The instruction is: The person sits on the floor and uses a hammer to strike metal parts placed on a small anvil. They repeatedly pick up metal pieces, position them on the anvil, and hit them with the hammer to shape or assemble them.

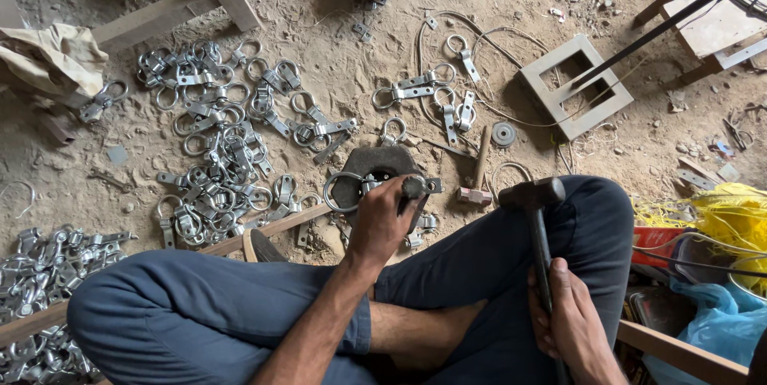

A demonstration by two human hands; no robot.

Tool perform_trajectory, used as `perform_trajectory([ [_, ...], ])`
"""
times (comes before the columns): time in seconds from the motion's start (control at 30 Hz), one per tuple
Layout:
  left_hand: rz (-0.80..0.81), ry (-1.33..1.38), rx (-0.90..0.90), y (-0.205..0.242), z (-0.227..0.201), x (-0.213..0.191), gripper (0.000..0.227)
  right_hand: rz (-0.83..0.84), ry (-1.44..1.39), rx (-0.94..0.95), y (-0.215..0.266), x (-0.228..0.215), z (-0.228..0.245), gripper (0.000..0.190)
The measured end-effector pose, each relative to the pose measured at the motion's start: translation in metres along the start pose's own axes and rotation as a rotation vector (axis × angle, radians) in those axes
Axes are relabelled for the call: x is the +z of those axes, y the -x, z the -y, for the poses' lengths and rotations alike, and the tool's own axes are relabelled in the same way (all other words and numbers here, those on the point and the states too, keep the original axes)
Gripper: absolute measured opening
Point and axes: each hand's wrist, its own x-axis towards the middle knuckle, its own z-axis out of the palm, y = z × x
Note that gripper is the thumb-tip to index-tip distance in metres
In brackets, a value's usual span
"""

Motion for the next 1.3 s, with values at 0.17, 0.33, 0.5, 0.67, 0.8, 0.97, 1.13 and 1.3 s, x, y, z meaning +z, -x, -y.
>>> perform_trajectory([
  [0.17, 0.007, 0.061, -0.016, -0.002, -0.003, -0.013, 0.022, 0.007, 0.021, -0.003, 0.008, 0.004, 0.006, 0.062],
  [0.33, 0.027, 0.062, -0.107, 0.001, -0.011, -0.016, 0.027, -0.009, 0.026, 0.034, 0.012, 0.006, 0.011, 0.061],
  [0.5, -0.016, 0.076, -0.038, 0.002, -0.005, -0.01, 0.024, 0.017, 0.021, 0.069, 0.013, 0.006, 0.016, 0.063],
  [0.67, -0.053, 0.03, 0.041, 0.0, -0.007, -0.013, 0.025, 0.027, 0.036, 0.09, 0.013, 0.005, 0.017, 0.065],
  [0.8, -0.023, 0.028, 0.019, -0.002, -0.008, -0.011, 0.024, 0.04, 0.016, 0.125, 0.01, 0.003, 0.017, 0.066],
  [0.97, -0.05, 0.027, 0.063, -0.004, -0.013, -0.014, 0.023, 0.06, -0.023, 0.129, 0.011, 0.002, 0.014, 0.065],
  [1.13, -0.036, -0.047, 0.104, -0.006, -0.011, -0.01, 0.025, 0.091, -0.043, 0.142, 0.009, 0.001, 0.016, 0.064],
  [1.3, 0.098, -0.093, -0.122, -0.007, -0.006, 0.0, 0.027, 0.045, 0.02, 0.138, 0.008, 0.0, 0.012, 0.062],
])
